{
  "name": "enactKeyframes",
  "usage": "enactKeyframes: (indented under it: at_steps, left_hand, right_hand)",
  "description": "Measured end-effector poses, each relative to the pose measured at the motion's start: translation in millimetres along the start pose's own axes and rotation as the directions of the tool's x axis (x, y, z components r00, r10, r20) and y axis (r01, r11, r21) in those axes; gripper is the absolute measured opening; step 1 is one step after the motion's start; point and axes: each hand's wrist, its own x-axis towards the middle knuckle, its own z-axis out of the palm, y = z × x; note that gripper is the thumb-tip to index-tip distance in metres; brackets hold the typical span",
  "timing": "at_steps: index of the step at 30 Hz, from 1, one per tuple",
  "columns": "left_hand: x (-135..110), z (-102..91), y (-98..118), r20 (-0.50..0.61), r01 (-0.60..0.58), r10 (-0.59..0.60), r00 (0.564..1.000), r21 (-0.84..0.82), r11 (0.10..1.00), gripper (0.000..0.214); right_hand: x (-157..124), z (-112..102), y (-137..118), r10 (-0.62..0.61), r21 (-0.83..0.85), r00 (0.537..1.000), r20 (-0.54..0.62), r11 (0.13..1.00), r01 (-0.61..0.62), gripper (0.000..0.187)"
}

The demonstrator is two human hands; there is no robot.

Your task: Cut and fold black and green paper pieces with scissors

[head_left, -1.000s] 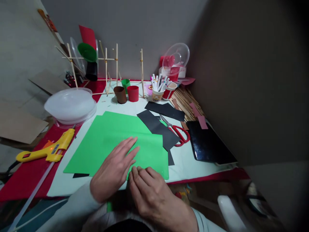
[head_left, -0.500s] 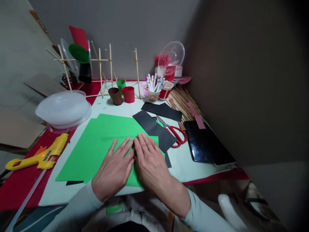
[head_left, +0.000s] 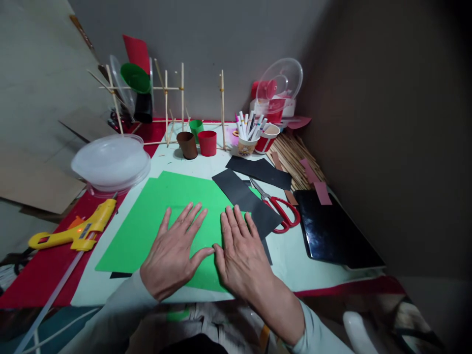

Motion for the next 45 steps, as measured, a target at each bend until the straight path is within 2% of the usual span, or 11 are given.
enactKeyframes:
  at_steps: [8,16,23,25,28,30,33,36,38,45]
  left_hand:
    - [-1.0,4.7,-7.3,-0.011,0.040,-0.040,0.999,0.052,0.998,0.068]
    - [-4.2,0.6,-17.6,-0.014,0.098,-0.098,0.995,0.075,0.992,0.068]
    - [-14.4,-0.6,-41.0,-0.018,0.154,-0.153,0.988,0.138,0.978,0.067]
    - [-10.5,-4.0,-37.1,-0.025,0.169,-0.167,0.986,0.173,0.970,0.065]
    - [3.6,-10.6,-14.3,-0.077,0.206,-0.194,0.978,0.205,0.957,0.059]
    - [14.1,-12.5,5.9,-0.057,0.106,-0.098,0.993,0.144,0.984,0.053]
    - [24.3,-7.9,26.3,0.076,-0.106,0.109,0.991,-0.045,0.993,0.060]
    - [26.2,0.0,27.8,0.109,-0.128,0.146,0.983,-0.160,0.979,0.068]
    - [25.0,2.9,24.0,0.089,-0.122,0.141,0.986,-0.186,0.975,0.062]
    - [21.8,4.0,17.2,0.048,-0.080,0.087,0.995,-0.119,0.990,0.055]
  right_hand:
    - [-5.3,3.6,2.8,-0.002,-0.025,0.996,-0.094,1.000,0.000,0.068]
    - [-4.7,4.2,4.2,-0.003,-0.014,0.996,-0.090,1.000,0.001,0.070]
    - [-4.2,5.1,3.9,-0.005,-0.017,0.995,-0.097,1.000,0.004,0.070]
    - [-3.8,5.3,3.6,-0.007,-0.023,0.995,-0.104,1.000,0.005,0.069]
    - [-3.8,5.8,2.9,-0.017,-0.035,0.994,-0.110,0.999,0.014,0.068]
    - [-3.9,6.4,2.4,-0.022,-0.051,0.993,-0.115,0.999,0.016,0.067]
    - [-4.2,7.0,2.0,-0.034,-0.080,0.991,-0.132,0.997,0.023,0.064]
    - [-4.7,6.9,1.7,-0.041,-0.100,0.987,-0.158,0.995,0.025,0.062]
    - [-5.2,6.7,1.8,-0.042,-0.102,0.984,-0.170,0.994,0.025,0.062]
    - [-5.5,8.0,4.4,-0.074,-0.096,0.981,-0.181,0.994,0.057,0.063]
